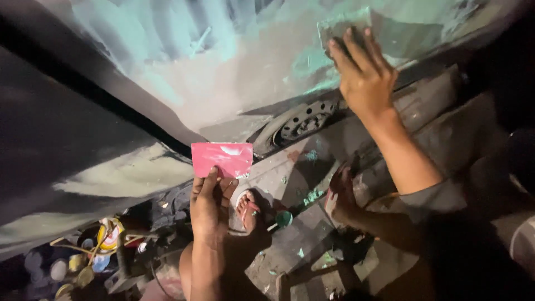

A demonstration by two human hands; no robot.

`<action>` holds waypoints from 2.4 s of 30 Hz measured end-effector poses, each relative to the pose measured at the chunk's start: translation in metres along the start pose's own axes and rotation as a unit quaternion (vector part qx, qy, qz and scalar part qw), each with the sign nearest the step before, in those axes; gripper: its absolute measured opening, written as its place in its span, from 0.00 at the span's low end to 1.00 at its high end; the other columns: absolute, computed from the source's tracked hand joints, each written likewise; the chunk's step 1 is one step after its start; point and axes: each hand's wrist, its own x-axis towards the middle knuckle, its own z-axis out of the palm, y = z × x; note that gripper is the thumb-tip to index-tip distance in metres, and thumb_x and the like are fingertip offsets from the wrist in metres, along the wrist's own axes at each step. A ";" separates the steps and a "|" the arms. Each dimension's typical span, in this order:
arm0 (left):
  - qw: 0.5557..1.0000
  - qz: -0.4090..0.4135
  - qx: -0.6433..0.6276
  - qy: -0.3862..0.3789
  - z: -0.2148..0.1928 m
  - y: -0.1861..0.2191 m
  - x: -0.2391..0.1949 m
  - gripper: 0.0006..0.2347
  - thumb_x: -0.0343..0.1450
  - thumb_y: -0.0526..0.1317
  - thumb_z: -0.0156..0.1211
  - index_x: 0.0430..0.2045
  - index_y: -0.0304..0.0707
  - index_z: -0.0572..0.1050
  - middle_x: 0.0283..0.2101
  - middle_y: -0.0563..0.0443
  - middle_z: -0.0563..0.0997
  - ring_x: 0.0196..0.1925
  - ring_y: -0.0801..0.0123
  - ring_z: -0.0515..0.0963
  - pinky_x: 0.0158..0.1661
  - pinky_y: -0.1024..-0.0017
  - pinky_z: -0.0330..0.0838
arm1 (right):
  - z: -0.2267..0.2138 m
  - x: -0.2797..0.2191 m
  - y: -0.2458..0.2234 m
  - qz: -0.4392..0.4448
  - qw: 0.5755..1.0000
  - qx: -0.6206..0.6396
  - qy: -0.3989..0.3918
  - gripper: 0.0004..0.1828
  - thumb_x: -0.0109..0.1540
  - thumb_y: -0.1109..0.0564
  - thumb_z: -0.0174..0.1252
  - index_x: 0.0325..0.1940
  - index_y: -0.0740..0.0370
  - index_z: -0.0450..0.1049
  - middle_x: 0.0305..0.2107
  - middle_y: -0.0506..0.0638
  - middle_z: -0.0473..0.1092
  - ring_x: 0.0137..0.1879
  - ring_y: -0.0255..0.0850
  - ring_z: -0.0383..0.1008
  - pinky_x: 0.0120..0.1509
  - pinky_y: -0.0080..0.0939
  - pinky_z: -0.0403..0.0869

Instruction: The person scoops light green body filler from a red card onto a metal spreader and applies it to a damaged area on the side of a car. They repeatedly spread the filler over the surface and scrape excess material back onto the card.

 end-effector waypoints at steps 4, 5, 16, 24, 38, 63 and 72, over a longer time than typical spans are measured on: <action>1.000 0.000 -0.002 0.017 -0.007 -0.009 0.009 0.03 0.72 0.35 0.63 0.37 0.42 0.77 0.33 0.54 0.81 0.29 0.70 0.82 0.40 0.68 0.83 | 0.044 -0.089 -0.011 0.044 0.993 0.061 -0.093 0.29 0.67 0.64 0.73 0.70 0.49 0.73 0.67 0.51 0.67 0.65 0.67 0.73 0.59 0.66 0.82; 1.000 -0.002 -0.007 0.019 -0.007 -0.010 0.009 0.03 0.72 0.34 0.63 0.36 0.40 0.77 0.34 0.54 0.82 0.30 0.69 0.82 0.41 0.66 0.83 | 0.046 -0.099 -0.015 0.045 0.992 0.069 -0.097 0.28 0.66 0.62 0.72 0.69 0.48 0.74 0.63 0.53 0.71 0.64 0.66 0.74 0.62 0.66 0.80; 1.000 -0.007 -0.007 0.009 0.003 -0.017 0.017 0.03 0.71 0.36 0.65 0.33 0.41 0.76 0.24 0.48 0.81 0.25 0.68 0.82 0.34 0.71 0.82 | 0.028 -0.153 -0.016 0.011 0.974 0.056 -0.218 0.33 0.60 0.65 0.66 0.66 0.38 0.76 0.60 0.46 0.74 0.63 0.54 0.75 0.51 0.56 0.84; 0.999 -0.012 0.022 0.019 0.007 -0.013 0.013 0.03 0.71 0.36 0.65 0.35 0.41 0.78 0.35 0.52 0.83 0.35 0.67 0.83 0.45 0.63 0.84 | -0.023 0.035 0.015 -0.016 0.997 0.060 0.045 0.14 0.72 0.66 0.66 0.61 0.57 0.84 0.57 0.58 0.75 0.61 0.61 0.77 0.61 0.61 0.84; 0.999 0.035 -0.006 0.001 0.010 -0.014 0.008 0.03 0.73 0.33 0.62 0.34 0.35 0.74 0.25 0.51 0.74 0.27 0.63 0.85 0.40 0.59 0.85 | 0.047 -0.093 -0.058 0.041 0.999 0.027 -0.022 0.12 0.67 0.54 0.60 0.53 0.45 0.84 0.50 0.51 0.79 0.53 0.57 0.79 0.42 0.43 0.80; 1.000 0.010 -0.004 -0.006 -0.002 -0.005 0.012 0.04 0.72 0.34 0.62 0.37 0.42 0.78 0.33 0.53 0.82 0.31 0.69 0.82 0.42 0.64 0.82 | 0.025 -0.037 -0.003 0.071 0.995 0.047 -0.044 0.17 0.68 0.64 0.63 0.61 0.50 0.80 0.50 0.54 0.80 0.54 0.61 0.82 0.46 0.53 0.86; 1.000 -0.008 -0.005 0.017 0.010 -0.017 0.013 0.02 0.71 0.33 0.63 0.35 0.39 0.77 0.29 0.48 0.82 0.29 0.65 0.82 0.42 0.63 0.83 | 0.055 -0.157 -0.033 0.142 0.909 0.102 -0.379 0.31 0.62 0.63 0.57 0.68 0.38 0.73 0.67 0.45 0.67 0.59 0.60 0.75 0.59 0.80 0.70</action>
